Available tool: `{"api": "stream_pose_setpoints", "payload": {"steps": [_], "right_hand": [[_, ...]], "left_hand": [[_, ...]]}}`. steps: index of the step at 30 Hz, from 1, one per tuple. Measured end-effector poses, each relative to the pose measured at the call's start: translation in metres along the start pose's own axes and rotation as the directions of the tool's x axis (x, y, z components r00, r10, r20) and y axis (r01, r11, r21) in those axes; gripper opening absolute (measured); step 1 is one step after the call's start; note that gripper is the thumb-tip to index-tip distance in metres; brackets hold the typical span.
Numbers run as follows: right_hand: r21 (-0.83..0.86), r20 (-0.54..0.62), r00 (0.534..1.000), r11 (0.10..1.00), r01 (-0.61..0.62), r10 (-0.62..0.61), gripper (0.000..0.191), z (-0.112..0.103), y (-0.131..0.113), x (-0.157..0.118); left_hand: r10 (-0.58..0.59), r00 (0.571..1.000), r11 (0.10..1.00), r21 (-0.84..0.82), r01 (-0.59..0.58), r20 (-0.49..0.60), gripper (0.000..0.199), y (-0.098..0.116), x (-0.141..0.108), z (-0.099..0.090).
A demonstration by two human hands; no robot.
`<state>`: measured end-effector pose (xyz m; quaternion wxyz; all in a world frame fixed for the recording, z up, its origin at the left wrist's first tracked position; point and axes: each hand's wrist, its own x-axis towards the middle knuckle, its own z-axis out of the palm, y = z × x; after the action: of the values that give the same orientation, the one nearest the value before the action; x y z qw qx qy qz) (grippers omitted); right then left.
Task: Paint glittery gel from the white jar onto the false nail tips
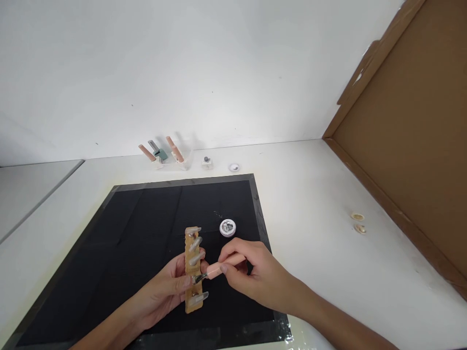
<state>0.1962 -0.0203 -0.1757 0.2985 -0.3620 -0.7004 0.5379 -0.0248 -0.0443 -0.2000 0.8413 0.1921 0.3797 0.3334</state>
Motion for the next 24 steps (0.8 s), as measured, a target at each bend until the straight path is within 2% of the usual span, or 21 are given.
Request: {"api": "stream_pose_setpoints", "payload": {"steps": [5, 10, 17, 24], "right_hand": [[-0.066, -0.048, 0.997, 0.996, 0.052, -0.055, 0.008, 0.0024, 0.0034, 0.0001], [0.007, -0.084, 0.991, 0.994, 0.106, -0.105, 0.009, -0.0026, 0.0, -0.0002], [0.065, 0.033, 0.977, 0.976, 0.207, -0.21, 0.024, -0.0054, -0.0045, 0.0034], [0.008, 0.062, 0.979, 0.981, 0.192, -0.192, 0.014, -0.0029, -0.0054, 0.0021]], "left_hand": [[-0.011, 1.0, 1.0, 0.023, 0.011, -0.018, 0.048, 0.0003, 0.0, -0.0002], [-0.017, 0.999, 1.0, 0.015, 0.018, -0.035, 0.047, 0.0009, -0.0006, -0.0004], [-0.014, 0.999, 1.0, -0.018, 0.014, -0.032, 0.049, 0.0, -0.0018, -0.0022], [-0.001, 1.0, 1.0, -0.031, 0.001, 0.002, 0.048, -0.0005, -0.0005, -0.0013]]}}
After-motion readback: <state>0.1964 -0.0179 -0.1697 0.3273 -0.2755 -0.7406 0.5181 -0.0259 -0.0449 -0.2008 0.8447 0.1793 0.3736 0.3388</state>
